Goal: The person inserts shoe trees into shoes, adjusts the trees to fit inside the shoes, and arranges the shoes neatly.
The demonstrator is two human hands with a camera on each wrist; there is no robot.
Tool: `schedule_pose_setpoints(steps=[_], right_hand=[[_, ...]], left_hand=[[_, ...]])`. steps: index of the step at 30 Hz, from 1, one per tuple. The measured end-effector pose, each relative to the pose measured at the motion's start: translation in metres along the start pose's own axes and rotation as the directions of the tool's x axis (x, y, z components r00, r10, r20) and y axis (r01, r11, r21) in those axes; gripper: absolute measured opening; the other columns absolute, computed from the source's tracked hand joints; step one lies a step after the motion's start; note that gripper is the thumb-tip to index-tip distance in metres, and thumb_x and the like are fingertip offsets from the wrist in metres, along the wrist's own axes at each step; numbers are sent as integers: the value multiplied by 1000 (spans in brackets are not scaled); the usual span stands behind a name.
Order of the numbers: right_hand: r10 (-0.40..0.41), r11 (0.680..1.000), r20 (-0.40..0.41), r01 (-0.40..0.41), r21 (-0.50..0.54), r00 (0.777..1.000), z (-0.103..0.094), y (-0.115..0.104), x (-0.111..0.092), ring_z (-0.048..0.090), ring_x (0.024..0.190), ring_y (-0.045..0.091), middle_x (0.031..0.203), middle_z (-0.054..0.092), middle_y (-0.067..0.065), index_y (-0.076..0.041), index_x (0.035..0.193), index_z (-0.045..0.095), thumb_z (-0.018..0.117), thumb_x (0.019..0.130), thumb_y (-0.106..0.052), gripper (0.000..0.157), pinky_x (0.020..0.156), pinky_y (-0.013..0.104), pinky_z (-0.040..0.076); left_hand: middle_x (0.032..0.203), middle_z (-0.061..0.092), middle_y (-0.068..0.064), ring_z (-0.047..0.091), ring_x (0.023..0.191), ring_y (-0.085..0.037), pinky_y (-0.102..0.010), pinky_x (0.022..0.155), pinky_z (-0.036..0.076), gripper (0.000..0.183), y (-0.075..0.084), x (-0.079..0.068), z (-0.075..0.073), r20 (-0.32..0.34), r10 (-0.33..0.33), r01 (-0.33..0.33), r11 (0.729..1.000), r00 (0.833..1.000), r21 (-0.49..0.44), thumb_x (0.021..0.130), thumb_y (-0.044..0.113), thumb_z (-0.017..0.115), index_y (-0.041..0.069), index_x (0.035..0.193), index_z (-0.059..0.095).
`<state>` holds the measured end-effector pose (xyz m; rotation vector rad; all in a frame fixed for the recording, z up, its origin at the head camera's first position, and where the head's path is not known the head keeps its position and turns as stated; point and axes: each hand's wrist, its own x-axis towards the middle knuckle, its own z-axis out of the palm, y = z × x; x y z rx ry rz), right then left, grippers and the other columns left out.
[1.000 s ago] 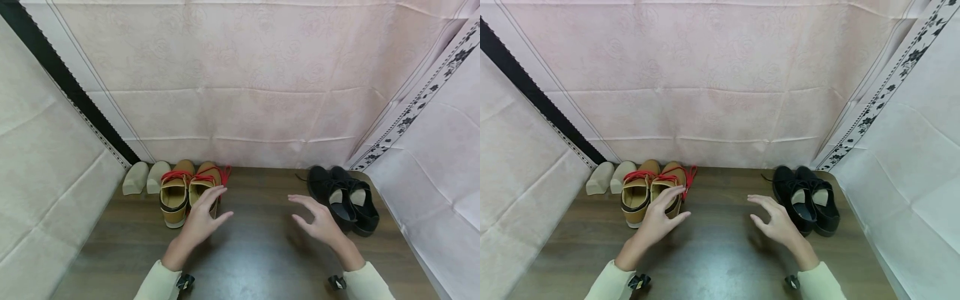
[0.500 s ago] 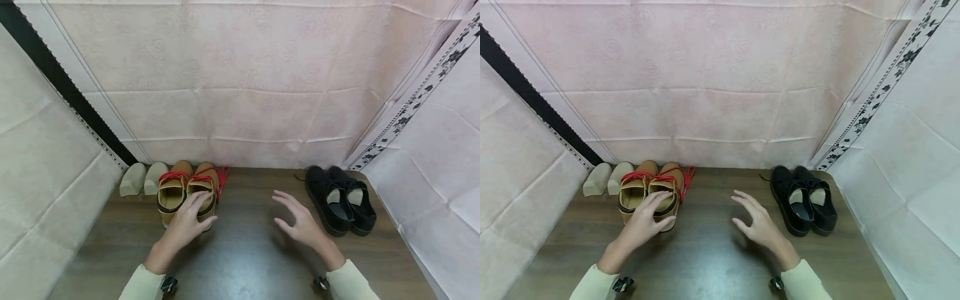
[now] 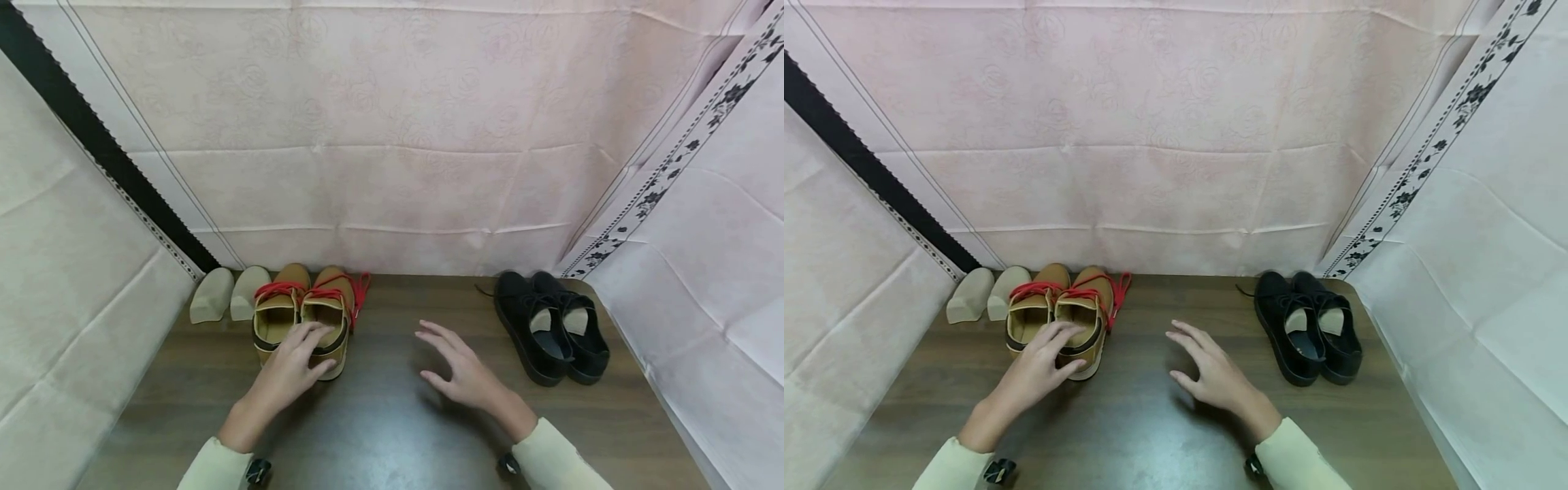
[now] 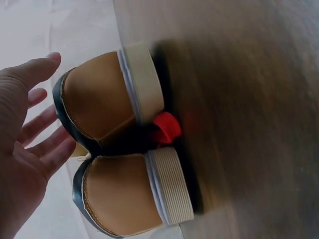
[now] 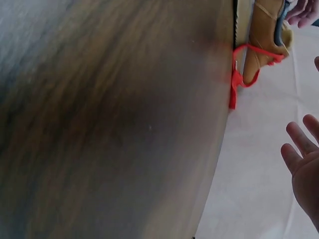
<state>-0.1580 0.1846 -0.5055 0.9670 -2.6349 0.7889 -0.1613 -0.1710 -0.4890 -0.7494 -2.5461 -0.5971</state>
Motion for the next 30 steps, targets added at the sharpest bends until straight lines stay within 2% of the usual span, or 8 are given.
schedule_pose_setpoints(steps=[3, 7, 10, 13, 20, 24, 30], right_hand=[[16, 1000, 31, -16, -13, 999, 4, -3, 3, 42, 148, 22, 165, 37, 0, -22, 154, 47, 79, 92, -30, 70, 109, 49, 49], [23, 1000, 63, -22, -13, 998, 9, -7, 8, 42, 149, 21, 166, 36, 0, -23, 154, 47, 77, 93, -32, 68, 109, 48, 50], [26, 999, 79, -24, -28, 997, 13, -8, 11, 41, 149, 21, 167, 34, -1, -24, 154, 46, 77, 94, -33, 69, 108, 47, 50], [25, 998, 96, -20, -55, 995, 17, -9, 14, 42, 149, 21, 168, 32, -2, -26, 155, 44, 77, 94, -35, 70, 108, 47, 50], [8, 995, 142, 6, -96, 990, 25, -8, 16, 40, 150, 23, 169, 31, 2, -25, 156, 43, 75, 95, -36, 70, 114, 49, 46], [-1, 995, 171, 19, -103, 985, 28, -7, 16, 36, 152, 22, 170, 27, 1, -24, 157, 43, 74, 96, -36, 69, 117, 48, 42], [-2, 995, 194, 21, -97, 981, 29, -5, 15, 37, 152, 23, 170, 26, 2, -23, 156, 45, 73, 96, -35, 67, 116, 50, 42]], left_hand=[[119, 64, -10, 63, 109, -27, -44, 91, 59, 58, -3, -2, 0, -4, 46, -45, 998, 999, 37, 74, 20, 95, 5, 124, 70], [110, 64, -8, 61, 98, -24, -41, 84, 58, 48, -8, -4, 2, -2, 99, -98, 992, 995, 84, 76, 17, 93, 4, 116, 71], [104, 63, -7, 58, 93, -23, -39, 77, 54, 39, -10, -6, 3, -2, 134, -133, 984, 991, 118, 78, 17, 92, 5, 109, 72], [101, 63, -6, 57, 90, -24, -40, 78, 53, 34, -12, -8, 3, -10, 159, -156, 978, 987, 139, 78, 16, 92, 7, 104, 72], [100, 63, -6, 57, 91, -24, -39, 77, 53, 31, -12, -8, 2, 8, 175, -174, 973, 984, 149, 80, 10, 89, 7, 105, 71], [99, 62, -4, 57, 92, -25, -39, 75, 52, 28, -9, -6, 3, 22, 151, -153, 975, 988, 163, 82, 7, 86, 7, 105, 71], [98, 62, -3, 59, 93, -26, -40, 73, 51, 26, -8, -5, 10, -23, 132, -127, 980, 991, 155, 82, 4, 85, 9, 102, 71]])
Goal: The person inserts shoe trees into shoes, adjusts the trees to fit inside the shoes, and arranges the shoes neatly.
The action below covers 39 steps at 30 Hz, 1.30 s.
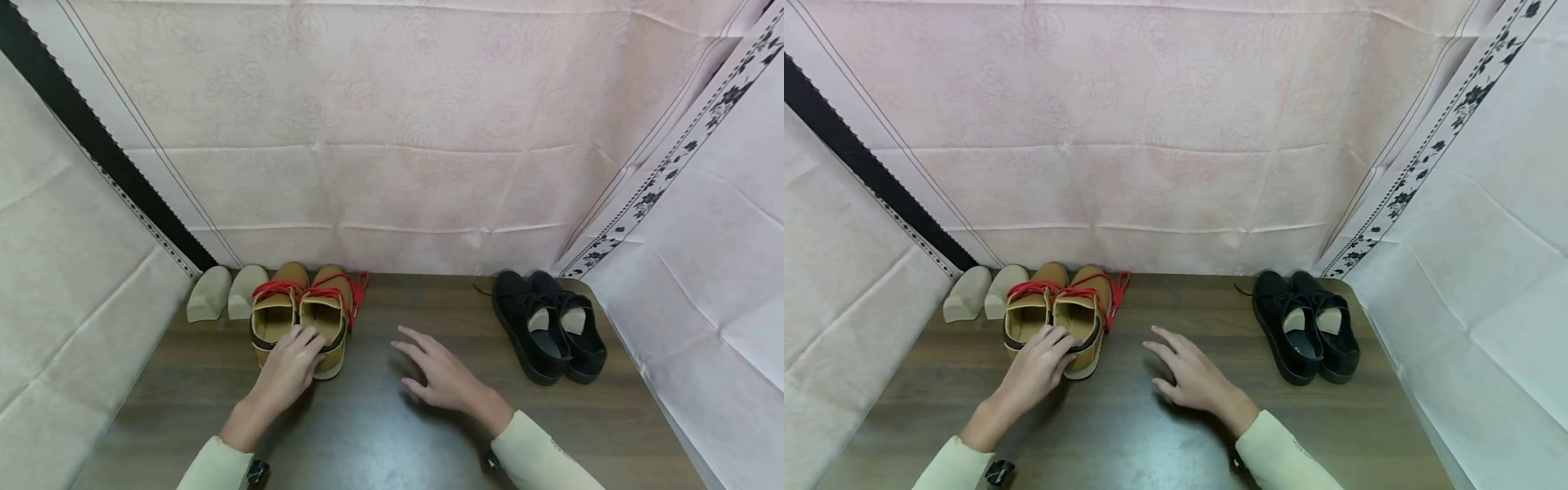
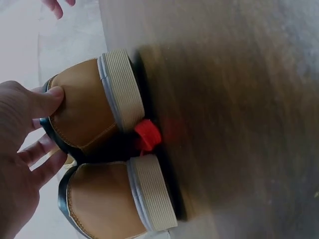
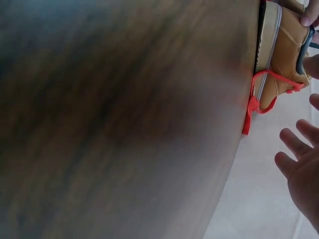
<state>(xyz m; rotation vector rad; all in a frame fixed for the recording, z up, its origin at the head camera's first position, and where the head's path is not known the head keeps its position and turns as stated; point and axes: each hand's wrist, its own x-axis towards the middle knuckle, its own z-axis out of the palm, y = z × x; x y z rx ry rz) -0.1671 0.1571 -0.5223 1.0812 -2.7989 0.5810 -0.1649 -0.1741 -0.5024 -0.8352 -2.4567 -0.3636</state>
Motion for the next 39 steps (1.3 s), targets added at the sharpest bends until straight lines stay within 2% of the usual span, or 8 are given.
schedule_pose_setpoints(steps=[11, 19, 30, 39], right_hand=[[-13, 1000, -19, 13, -25, 1000, 1, 5, 0, 37, 151, 24, 170, 26, 3, -25, 156, 44, 73, 96, -36, 68, 115, 50, 43], [-3, 1000, -42, 2, -16, 999, -1, 12, -4, 39, 150, 26, 170, 28, 4, -23, 155, 46, 77, 94, -33, 69, 114, 51, 44], [6, 997, -60, -10, -78, 998, -8, 26, -10, 40, 150, 27, 170, 28, 6, -22, 156, 44, 76, 94, -35, 72, 115, 51, 43], [17, 997, -96, -24, -72, 995, -14, 30, -17, 42, 148, 29, 169, 29, 5, -22, 158, 42, 75, 94, -39, 73, 114, 55, 43]], left_hand=[[95, 61, -1, 57, 89, -26, -42, 77, 51, 24, 4, 1, 5, -49, 3, -6, 999, 999, -49, 81, 1, 84, 11, 99, 71], [95, 60, 0, 57, 92, -27, -43, 78, 51, 21, 11, 3, 8, -38, -9, 7, 998, 999, -68, 83, 2, 83, 12, 99, 73], [95, 60, -1, 56, 91, -27, -42, 75, 49, 21, 20, 5, 14, -49, -7, 4, 998, 999, -67, 83, 3, 82, 13, 100, 73], [97, 61, 1, 57, 94, -25, -40, 77, 50, 21, 31, 10, 19, -15, -16, 15, 997, 1000, -82, 85, 5, 82, 15, 102, 74]])
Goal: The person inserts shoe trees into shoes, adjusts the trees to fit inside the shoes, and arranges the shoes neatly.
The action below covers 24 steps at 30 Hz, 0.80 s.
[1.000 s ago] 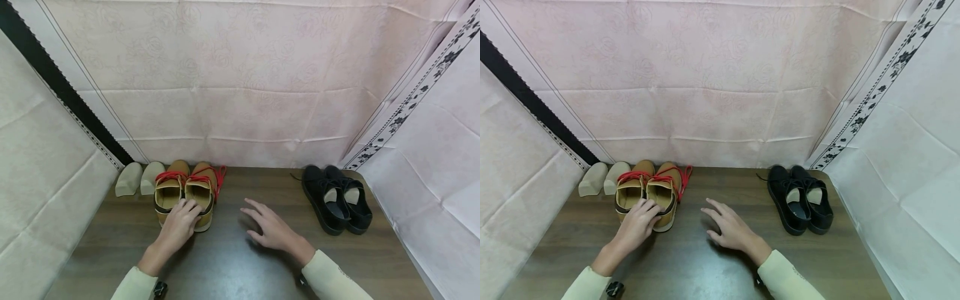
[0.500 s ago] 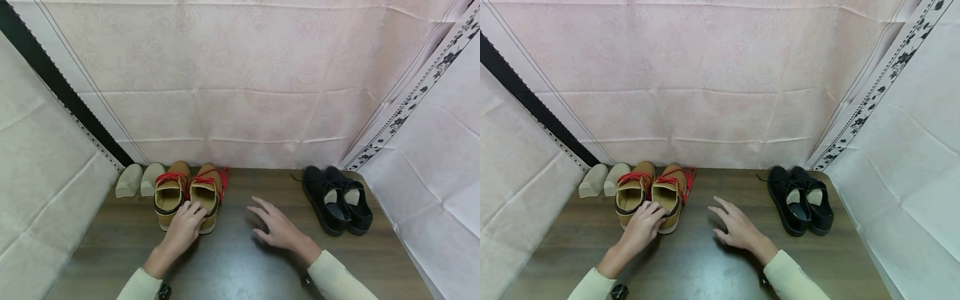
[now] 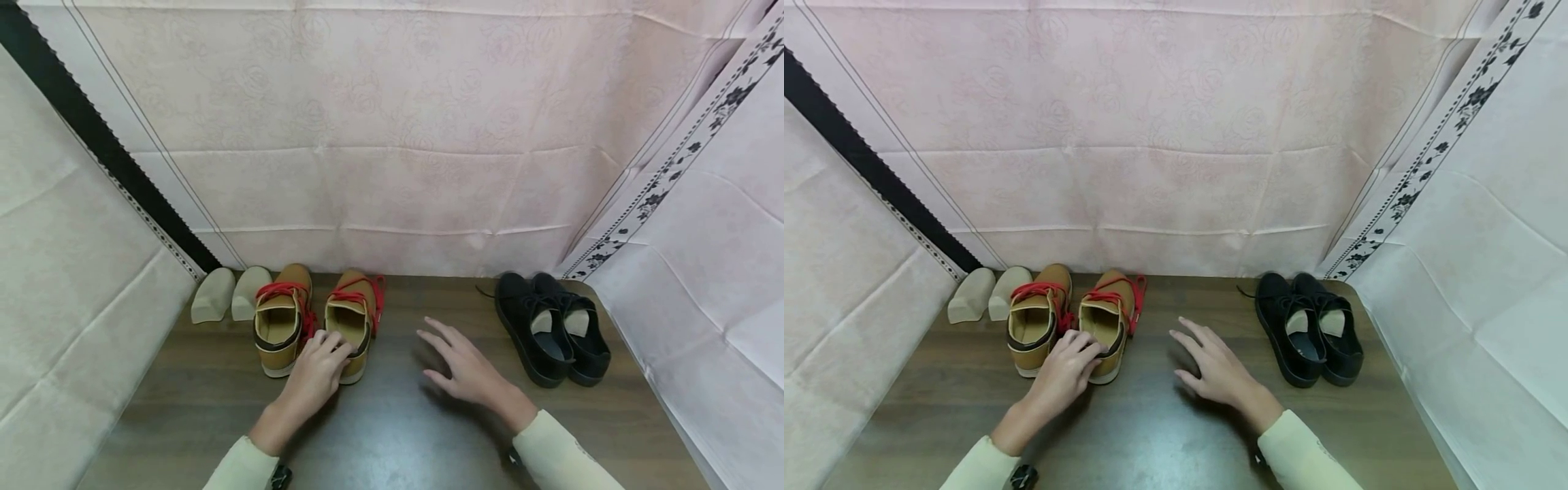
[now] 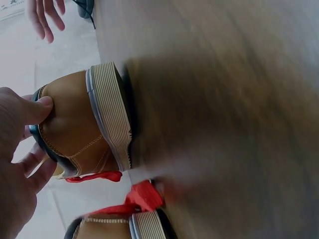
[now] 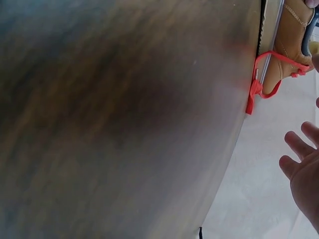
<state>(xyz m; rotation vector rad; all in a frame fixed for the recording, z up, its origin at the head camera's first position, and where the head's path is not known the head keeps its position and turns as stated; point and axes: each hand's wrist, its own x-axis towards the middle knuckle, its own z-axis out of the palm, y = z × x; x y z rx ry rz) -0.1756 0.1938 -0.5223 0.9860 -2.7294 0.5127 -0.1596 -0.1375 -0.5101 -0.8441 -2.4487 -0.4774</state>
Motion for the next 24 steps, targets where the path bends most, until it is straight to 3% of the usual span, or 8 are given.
schedule_pose_setpoints(steps=[14, 24], right_hand=[[29, 999, -27, -28, 27, 999, -11, 6, -14, 43, 147, 30, 168, 32, 6, -20, 157, 43, 77, 93, -36, 75, 111, 55, 46], [104, 988, 12, -105, 112, 994, -18, 11, -29, 38, 151, 27, 169, 30, 3, -32, 160, 35, 75, 94, -38, 78, 113, 55, 44]], left_hand=[[97, 62, 2, 55, 93, -21, -38, 75, 50, 23, 14, 9, 9, -7, 20, -20, 998, 1000, -52, 86, 5, 82, 16, 104, 75], [97, 62, 3, 55, 94, -21, -38, 76, 50, 20, 25, 16, 15, 9, 46, -45, 996, 999, -82, 88, 7, 81, 16, 104, 75]])
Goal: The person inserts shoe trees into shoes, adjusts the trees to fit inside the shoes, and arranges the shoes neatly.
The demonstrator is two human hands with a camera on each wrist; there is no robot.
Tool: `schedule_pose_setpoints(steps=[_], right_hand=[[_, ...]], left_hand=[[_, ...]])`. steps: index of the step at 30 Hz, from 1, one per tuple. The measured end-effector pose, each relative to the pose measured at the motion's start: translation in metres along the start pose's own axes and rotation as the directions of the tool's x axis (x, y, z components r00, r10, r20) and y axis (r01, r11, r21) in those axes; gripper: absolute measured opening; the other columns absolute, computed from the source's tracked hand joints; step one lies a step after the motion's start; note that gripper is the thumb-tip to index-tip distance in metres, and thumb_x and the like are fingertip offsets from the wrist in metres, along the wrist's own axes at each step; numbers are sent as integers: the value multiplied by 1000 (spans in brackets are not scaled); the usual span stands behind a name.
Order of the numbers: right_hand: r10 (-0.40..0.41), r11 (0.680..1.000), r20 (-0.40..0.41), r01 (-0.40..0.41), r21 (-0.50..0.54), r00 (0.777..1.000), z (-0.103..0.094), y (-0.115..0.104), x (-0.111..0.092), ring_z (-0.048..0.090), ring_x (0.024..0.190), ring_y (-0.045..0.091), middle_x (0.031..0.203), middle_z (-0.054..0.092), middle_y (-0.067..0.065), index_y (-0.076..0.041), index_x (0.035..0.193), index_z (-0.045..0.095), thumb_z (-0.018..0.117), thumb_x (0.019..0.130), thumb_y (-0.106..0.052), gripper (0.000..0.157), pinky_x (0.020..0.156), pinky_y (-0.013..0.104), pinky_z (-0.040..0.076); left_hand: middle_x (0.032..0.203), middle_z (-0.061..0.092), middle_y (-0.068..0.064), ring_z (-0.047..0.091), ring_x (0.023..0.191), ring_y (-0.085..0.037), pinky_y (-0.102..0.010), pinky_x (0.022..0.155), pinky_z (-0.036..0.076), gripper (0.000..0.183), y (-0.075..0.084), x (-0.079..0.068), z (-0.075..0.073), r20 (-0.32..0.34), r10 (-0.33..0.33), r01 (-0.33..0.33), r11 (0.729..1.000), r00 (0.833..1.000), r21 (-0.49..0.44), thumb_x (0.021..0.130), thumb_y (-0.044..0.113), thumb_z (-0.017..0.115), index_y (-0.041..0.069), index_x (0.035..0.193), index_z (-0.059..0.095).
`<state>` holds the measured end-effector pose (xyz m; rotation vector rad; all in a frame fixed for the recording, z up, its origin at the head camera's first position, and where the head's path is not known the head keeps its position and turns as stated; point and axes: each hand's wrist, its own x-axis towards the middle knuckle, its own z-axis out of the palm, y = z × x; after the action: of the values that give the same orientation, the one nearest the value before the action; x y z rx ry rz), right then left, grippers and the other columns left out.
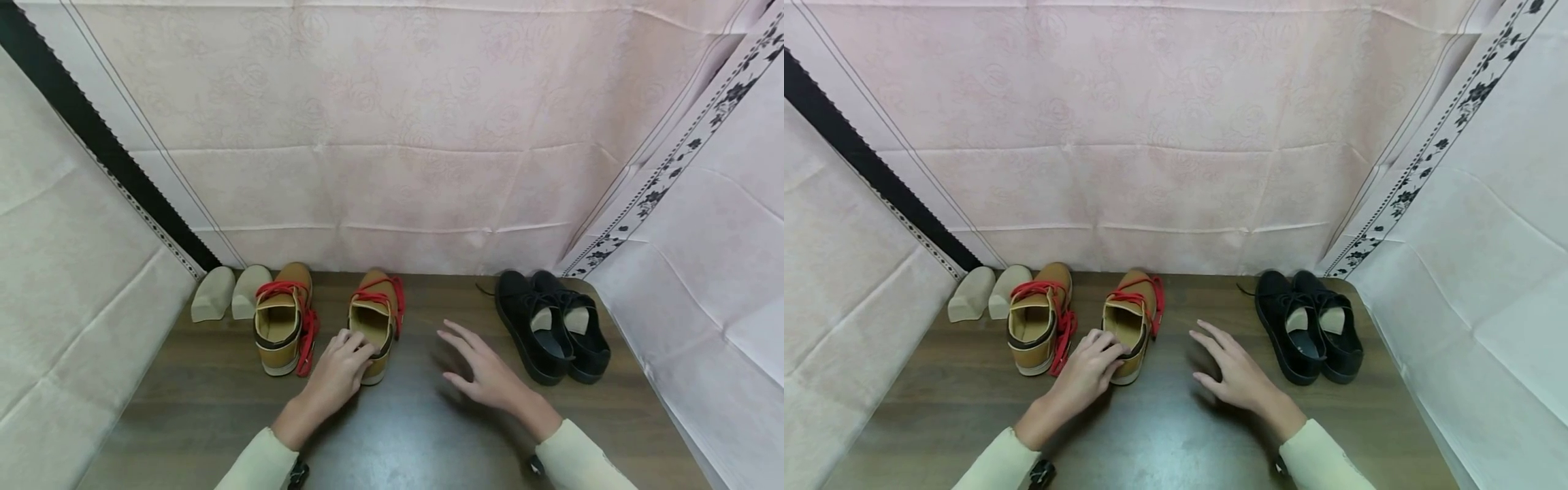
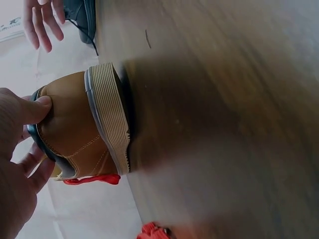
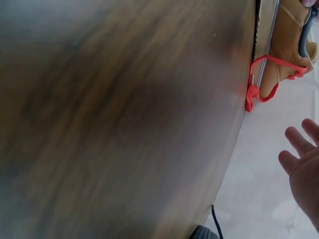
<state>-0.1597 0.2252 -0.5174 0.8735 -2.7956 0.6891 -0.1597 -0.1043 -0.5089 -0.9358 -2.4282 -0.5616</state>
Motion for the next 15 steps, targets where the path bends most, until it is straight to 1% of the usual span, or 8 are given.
schedule_pose_setpoints(steps=[1, 7, 12, 15], right_hand=[[12, 1000, 4, -12, 10, 1000, -1, 0, -1, 38, 151, 27, 169, 29, 1, -34, 160, 34, 75, 94, -38, 78, 113, 55, 44], [39, 996, 0, -39, 78, 999, -6, 5, -9, 39, 150, 28, 168, 32, 4, -35, 160, 34, 76, 94, -34, 78, 113, 58, 43], [74, 993, 0, -73, 96, 997, -9, 12, -16, 38, 151, 29, 168, 33, 3, -37, 159, 35, 75, 95, -34, 76, 113, 60, 42], [64, 993, -11, -63, 103, 998, -11, 16, -18, 39, 150, 30, 167, 34, 6, -35, 160, 34, 75, 95, -34, 77, 113, 60, 42]], left_hand=[[97, 62, 3, 55, 94, -21, -37, 76, 50, 19, 1, 1, 1, 0, 4, -4, 1000, 1000, -2, 88, 7, 81, 16, 104, 74], [97, 61, 3, 54, 93, -20, -36, 73, 48, 18, 6, 4, 7, -14, 35, -35, 999, 999, -18, 89, 8, 80, 16, 103, 74], [98, 61, 2, 54, 93, -20, -36, 75, 49, 18, 11, 8, 11, -6, 53, -53, 998, 999, -22, 89, 9, 80, 15, 104, 74], [98, 61, 2, 55, 94, -20, -35, 75, 49, 19, 14, 12, 14, 0, 64, -64, 998, 998, -24, 89, 9, 80, 16, 106, 75]])
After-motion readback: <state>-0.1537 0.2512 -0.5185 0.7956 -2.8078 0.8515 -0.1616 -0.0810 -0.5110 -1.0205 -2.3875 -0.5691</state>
